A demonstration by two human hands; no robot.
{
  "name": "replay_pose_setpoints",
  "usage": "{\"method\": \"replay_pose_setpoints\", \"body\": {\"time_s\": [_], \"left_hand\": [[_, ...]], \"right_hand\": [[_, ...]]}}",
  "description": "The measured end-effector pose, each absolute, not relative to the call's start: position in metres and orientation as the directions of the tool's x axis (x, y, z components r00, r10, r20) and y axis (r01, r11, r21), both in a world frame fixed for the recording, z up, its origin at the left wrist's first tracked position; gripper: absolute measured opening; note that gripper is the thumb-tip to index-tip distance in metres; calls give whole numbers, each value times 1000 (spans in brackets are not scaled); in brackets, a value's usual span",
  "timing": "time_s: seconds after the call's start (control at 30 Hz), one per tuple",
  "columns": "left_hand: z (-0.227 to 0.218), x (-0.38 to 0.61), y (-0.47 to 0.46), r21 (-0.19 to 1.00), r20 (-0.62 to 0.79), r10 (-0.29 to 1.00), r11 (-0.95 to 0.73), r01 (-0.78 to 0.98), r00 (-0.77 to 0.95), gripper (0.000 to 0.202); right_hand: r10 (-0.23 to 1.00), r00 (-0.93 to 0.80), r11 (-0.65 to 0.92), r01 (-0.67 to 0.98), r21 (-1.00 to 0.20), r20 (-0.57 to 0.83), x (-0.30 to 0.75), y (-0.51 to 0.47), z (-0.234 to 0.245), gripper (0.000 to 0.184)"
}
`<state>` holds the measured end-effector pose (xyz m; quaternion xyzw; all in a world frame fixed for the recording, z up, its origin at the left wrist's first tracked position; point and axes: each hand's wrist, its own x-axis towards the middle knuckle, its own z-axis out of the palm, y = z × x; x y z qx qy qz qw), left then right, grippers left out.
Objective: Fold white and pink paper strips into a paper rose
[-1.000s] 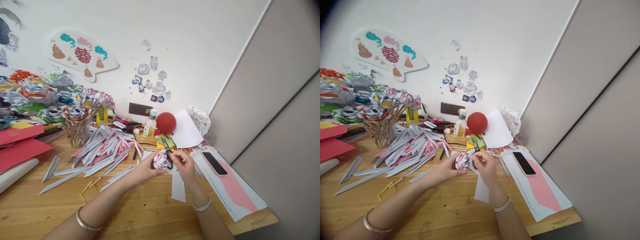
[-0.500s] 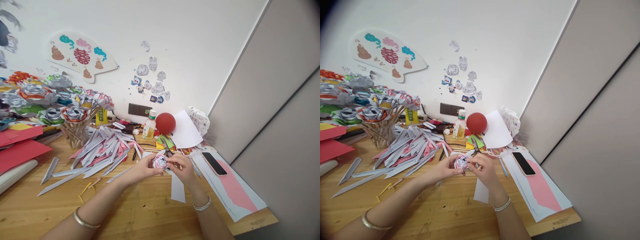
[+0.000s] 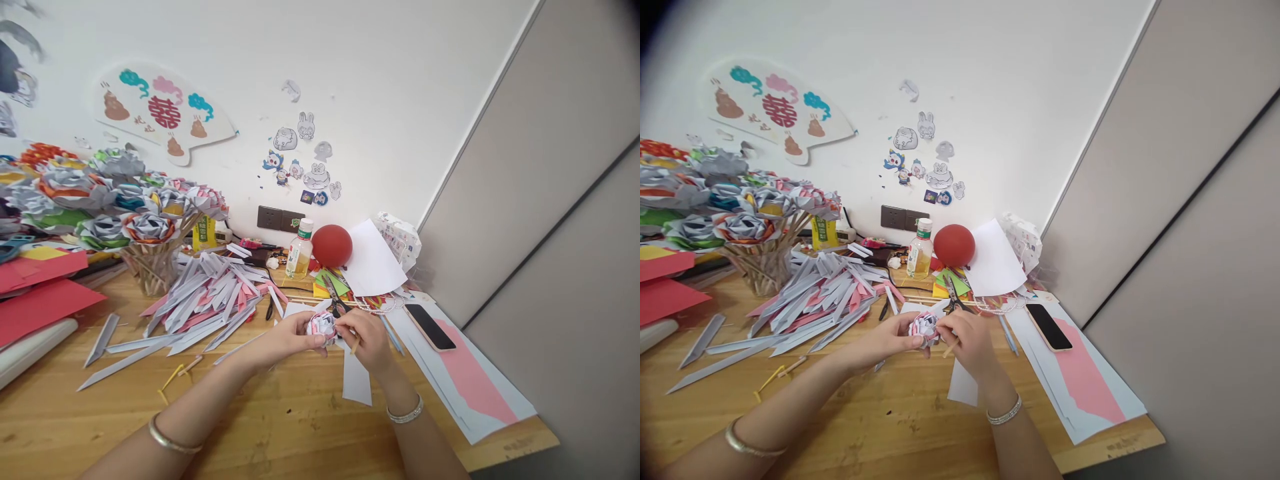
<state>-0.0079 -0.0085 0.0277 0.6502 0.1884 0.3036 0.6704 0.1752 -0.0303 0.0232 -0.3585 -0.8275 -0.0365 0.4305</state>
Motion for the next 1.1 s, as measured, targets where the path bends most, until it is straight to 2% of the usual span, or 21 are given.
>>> {"method": "replay_pose_setpoints", "body": {"time_s": [0.07,0.4,0.53,0.73,0.93,1.1], "left_hand": [[27,-9,-8,985,147,626,-23,-169,766,29],[22,-14,-6,990,119,593,-10,-141,796,30],[18,-15,-3,990,114,566,8,-143,817,30],[18,-15,-1,989,120,580,-1,-147,806,30],[20,-15,-3,986,139,572,-3,-168,808,29],[21,-11,-8,967,158,558,78,-241,815,28]], "right_hand": [[575,-370,731,633,-254,730,175,-30,22,16],[656,-333,735,486,-473,677,175,-29,24,8],[635,-369,754,489,-439,679,175,-29,25,7],[570,-407,781,537,-318,714,172,-32,24,11],[607,-371,772,486,-410,703,172,-33,27,10],[584,-302,746,565,-352,753,169,-34,20,17]]}}
